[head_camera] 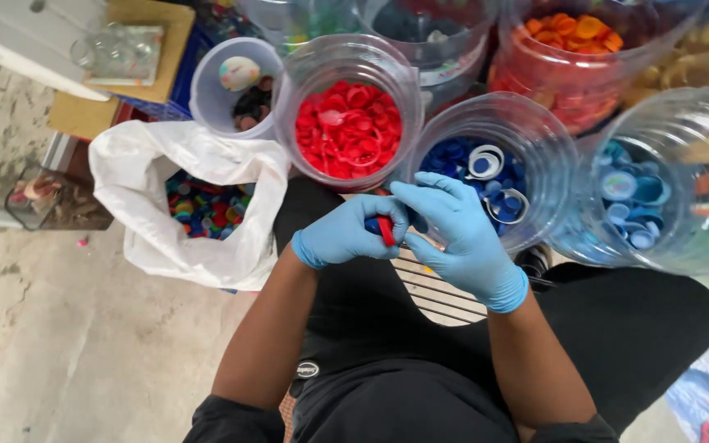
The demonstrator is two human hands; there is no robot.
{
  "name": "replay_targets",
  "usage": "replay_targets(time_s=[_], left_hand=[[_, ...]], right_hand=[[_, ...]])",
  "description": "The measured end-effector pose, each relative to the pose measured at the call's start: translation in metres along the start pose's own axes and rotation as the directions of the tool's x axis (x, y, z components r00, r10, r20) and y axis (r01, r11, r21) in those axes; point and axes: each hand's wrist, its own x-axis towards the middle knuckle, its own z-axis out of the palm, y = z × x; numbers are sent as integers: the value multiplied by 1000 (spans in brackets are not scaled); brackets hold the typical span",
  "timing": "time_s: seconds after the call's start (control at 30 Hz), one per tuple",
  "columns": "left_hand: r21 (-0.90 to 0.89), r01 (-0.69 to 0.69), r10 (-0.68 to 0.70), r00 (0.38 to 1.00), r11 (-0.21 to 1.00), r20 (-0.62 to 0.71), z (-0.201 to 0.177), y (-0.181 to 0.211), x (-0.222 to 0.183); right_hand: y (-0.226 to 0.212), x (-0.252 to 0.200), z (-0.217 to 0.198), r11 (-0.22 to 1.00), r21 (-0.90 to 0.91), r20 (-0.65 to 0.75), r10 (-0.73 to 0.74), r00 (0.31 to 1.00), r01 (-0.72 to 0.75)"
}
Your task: The person sits on the floor and sorts plastic bottle caps by color. They pick caps from a white sack, separate them by hand, and place them into clear plastic containers filled with red, blue, and other colored caps.
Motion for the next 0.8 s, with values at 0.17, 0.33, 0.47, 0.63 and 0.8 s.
replay_targets(time_s=[0.17,0.33,0.47,0.63,0.8], left_hand=[[-25,114,-110,988,993,109,21,-12,25],[-123,58,-53,998,991,42,36,-17,53],[-353,-7,-32,994,935,-105,53,-18,63],[-366,-6,-90,965,931,-245,61,-23,75],[-338,27,-140,939,941,-313,64,-5,77]], right_hand=[[15,-20,-25,1000,19,-12,-7,1000,7],[37,-28,-38,985,159,-136,90,987,-68],[53,-35,-32,833,544,-267,287,920,-102],[58,-33,-19,833,548,-343,310,887,-79],[61,-34,-18,829,553,-365,327,871,-80]])
